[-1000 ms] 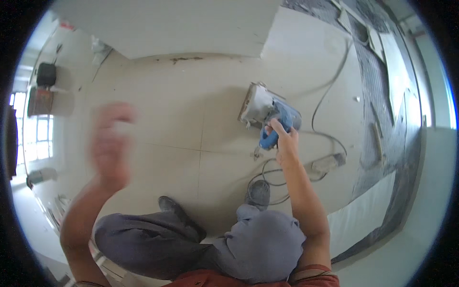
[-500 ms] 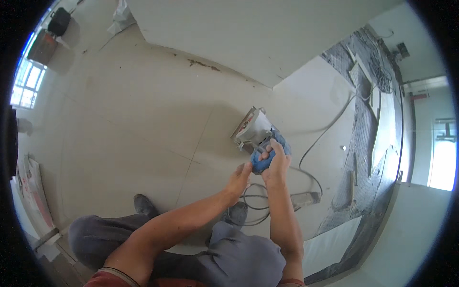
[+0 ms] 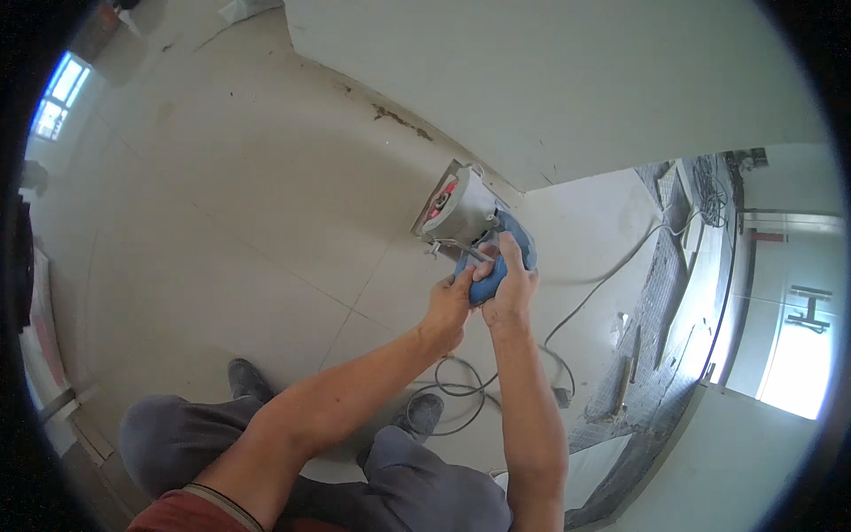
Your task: Using a circular saw to cut floor tiles.
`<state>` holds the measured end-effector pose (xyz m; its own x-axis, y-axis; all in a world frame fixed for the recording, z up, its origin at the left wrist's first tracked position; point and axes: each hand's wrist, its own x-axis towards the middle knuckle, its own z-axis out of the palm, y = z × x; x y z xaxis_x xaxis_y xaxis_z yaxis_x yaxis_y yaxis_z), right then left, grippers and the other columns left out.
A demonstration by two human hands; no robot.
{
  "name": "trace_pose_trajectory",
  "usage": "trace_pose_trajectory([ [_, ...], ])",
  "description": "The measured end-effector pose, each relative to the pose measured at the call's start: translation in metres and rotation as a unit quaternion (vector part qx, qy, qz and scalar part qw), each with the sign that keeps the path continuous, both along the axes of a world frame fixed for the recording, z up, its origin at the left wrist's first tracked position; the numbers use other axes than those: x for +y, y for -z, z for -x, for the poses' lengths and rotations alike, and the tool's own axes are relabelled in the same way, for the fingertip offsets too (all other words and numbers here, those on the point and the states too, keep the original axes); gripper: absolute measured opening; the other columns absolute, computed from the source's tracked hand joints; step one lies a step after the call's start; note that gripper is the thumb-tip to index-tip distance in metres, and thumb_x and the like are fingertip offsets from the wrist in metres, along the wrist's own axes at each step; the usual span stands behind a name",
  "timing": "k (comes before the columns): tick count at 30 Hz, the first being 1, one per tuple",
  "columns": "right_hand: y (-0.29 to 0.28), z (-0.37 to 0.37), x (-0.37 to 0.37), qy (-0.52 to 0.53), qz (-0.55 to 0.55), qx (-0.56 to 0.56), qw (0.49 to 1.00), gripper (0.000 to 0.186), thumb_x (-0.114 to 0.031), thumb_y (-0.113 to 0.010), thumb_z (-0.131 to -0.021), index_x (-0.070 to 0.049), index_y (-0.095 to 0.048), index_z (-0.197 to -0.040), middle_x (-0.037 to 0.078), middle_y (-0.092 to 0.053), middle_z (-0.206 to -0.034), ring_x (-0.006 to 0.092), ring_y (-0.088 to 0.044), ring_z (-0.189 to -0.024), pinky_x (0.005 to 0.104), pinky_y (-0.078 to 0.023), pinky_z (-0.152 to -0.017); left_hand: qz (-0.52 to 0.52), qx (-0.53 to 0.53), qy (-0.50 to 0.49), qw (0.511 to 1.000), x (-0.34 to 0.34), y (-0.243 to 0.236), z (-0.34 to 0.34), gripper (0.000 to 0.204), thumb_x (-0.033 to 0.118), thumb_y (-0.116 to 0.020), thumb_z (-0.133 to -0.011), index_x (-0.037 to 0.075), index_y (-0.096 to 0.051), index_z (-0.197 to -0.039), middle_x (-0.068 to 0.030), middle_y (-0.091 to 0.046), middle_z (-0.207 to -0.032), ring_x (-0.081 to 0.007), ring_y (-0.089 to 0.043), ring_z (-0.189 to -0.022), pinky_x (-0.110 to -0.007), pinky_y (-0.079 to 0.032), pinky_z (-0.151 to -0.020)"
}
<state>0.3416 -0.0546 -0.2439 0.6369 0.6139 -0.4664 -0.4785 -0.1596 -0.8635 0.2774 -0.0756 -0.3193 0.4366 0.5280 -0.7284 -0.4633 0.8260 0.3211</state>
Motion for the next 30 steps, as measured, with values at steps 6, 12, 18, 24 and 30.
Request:
trace_pose_trajectory([
  [6,0.005,-0.012,0.021,-0.028,0.043,-0.031,0.998,0.027,-0.023,-0.065,-0.09,0.0,-0.057,-0.102,0.01,-0.056,-0.079,0.0138,-0.05,-0.056,0.0286,-0.045,-0.049,0.019,0.004,0.002,1.0,0.02,0.0,-0.009,0.042,0.036,-0.057,-0.092,-0.005,-0.06,-0.102,-0.0108,-0.063,-0.091,-0.0151,-0.056,-0.082,-0.03,-0.045,-0.075],
  [12,0.014,-0.024,0.024,0.01,0.036,0.012,0.999,0.021,-0.022,-0.062,-0.091,-0.003,-0.055,-0.091,0.008,-0.054,-0.076,0.0142,-0.049,-0.057,0.0299,-0.044,-0.051,-0.015,0.038,0.054,0.998,0.029,-0.001,-0.012,0.044,0.036,-0.055,-0.094,-0.006,-0.058,-0.109,-0.0105,-0.063,-0.097,-0.015,-0.058,-0.086,-0.03,-0.046,-0.077],
  [18,0.017,-0.024,0.032,0.026,0.009,0.035,0.999,0.022,-0.024,-0.061,-0.092,-0.006,-0.051,-0.084,0.006,-0.05,-0.073,0.0138,-0.047,-0.056,0.0297,-0.042,-0.052,-0.048,0.059,0.057,0.996,0.038,0.003,-0.014,0.043,0.036,-0.057,-0.094,-0.005,-0.06,-0.105,-0.0084,-0.063,-0.095,-0.0131,-0.055,-0.083,-0.028,-0.045,-0.074],
  [24,0.028,-0.019,0.05,0.001,0.01,0.02,1.0,0.023,-0.026,-0.061,-0.091,-0.007,-0.051,-0.083,0.005,-0.049,-0.071,0.0139,-0.046,-0.056,0.0301,-0.041,-0.051,-0.024,0.042,-0.004,0.999,0.05,0.022,-0.017,0.043,0.037,-0.058,-0.093,-0.005,-0.062,-0.098,-0.0092,-0.063,-0.088,-0.0143,-0.055,-0.079,-0.03,-0.045,-0.071],
  [30,0.033,-0.015,0.062,0.019,0.004,0.043,0.999,0.022,-0.025,-0.062,-0.091,-0.007,-0.051,-0.082,0.005,-0.05,-0.07,0.0137,-0.046,-0.056,0.0301,-0.041,-0.051,-0.02,0.023,0.021,0.999,0.066,0.027,-0.01,0.036,0.036,-0.056,-0.094,0.001,-0.06,-0.103,-0.0055,-0.061,-0.088,-0.0124,-0.055,-0.073,-0.028,-0.041,-0.06],
])
